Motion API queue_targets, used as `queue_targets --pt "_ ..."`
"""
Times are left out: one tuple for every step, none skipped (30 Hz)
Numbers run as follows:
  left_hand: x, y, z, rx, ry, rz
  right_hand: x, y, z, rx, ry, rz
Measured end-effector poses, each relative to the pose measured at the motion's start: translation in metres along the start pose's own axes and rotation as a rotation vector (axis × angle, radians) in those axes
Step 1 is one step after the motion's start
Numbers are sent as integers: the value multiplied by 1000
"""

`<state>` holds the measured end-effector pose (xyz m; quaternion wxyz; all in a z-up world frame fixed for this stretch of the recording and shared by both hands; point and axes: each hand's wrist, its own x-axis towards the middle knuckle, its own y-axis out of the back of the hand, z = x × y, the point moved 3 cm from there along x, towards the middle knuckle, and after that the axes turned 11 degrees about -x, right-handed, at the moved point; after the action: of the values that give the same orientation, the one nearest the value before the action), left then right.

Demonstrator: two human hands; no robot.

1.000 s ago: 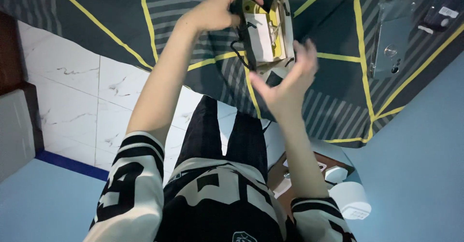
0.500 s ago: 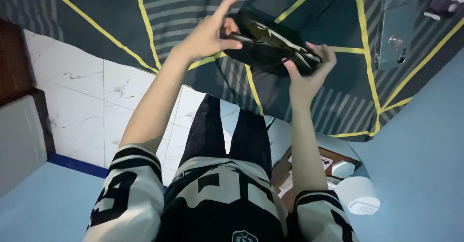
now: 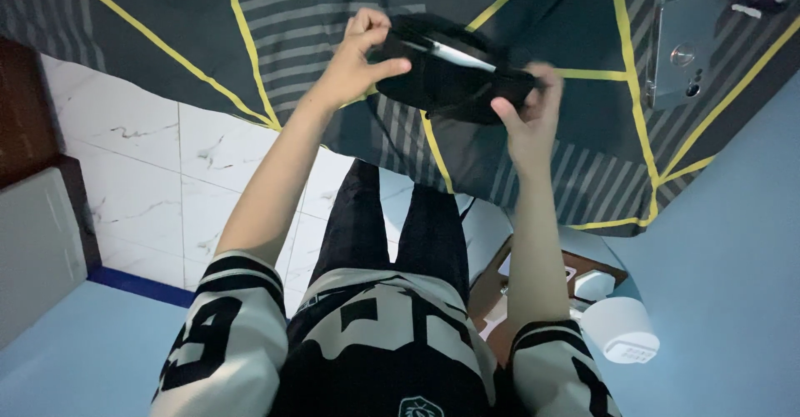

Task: Organize and pack various phone cases into a large plastic bag.

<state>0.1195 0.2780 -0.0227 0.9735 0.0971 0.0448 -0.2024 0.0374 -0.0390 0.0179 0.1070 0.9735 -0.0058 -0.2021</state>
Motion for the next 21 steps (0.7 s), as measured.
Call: queue_targets --pt "1 -5 4 1 1 0 2 -6 -13 1 -1 -1" --pt "3 -10 5 -168 73 40 4 -11 -28 38 81 24" --pt "4 -15 6 -339 144 80 5 -16 -44 73 164 47" --pt "3 -22 -1 -340 145 81 4 -18 -34 72 163 46" --pt "1 -26 -9 -367 161 197 3 -20 -25 -109 224 79" --pt "-1 -30 -16 -393 177 313 1 -22 -17 -290 285 110" --pt "-2 -34 -11 -393 177 315 -1 -25 -19 -290 286 108" --pt "-4 -36 -7 -370 184 384 -2 -27 -18 -304 197 138" --pt "-6 -39 -2 -349 192 451 -5 -29 -17 -319 104 166" --pt "-8 -41 -8 -351 194 451 -6 -28 -21 -321 103 165" --pt "-9 -42 -12 -291 154 489 -7 -26 -24 -476 31 181" --pt "-11 -42 -15 -230 115 526 -8 -25 -26 -630 -42 195" --pt "-11 -43 -17 -231 115 529 -10 -25 -27 -632 -41 194" --pt "-11 -43 -19 -195 116 513 -13 -26 -34 -828 198 252" --pt "-12 -44 -20 -160 119 496 -19 -30 -41 -1021 441 300" --pt "-12 -46 -20 -163 120 496 -20 -33 -47 -1024 440 299" --pt "-11 -46 -20 -181 96 516 -20 -41 -53 -1198 502 210" --pt "-11 -46 -19 -200 73 535 -20 -49 -58 -1371 565 117" --pt "-11 -44 -13 -199 71 536 -19 -50 -56 -1370 567 118" --pt "-12 -41 -7 -224 44 526 -17 -53 -53 -1309 519 28" --pt "-13 -39 -1 -250 19 515 -16 -57 -49 -1247 471 -63"
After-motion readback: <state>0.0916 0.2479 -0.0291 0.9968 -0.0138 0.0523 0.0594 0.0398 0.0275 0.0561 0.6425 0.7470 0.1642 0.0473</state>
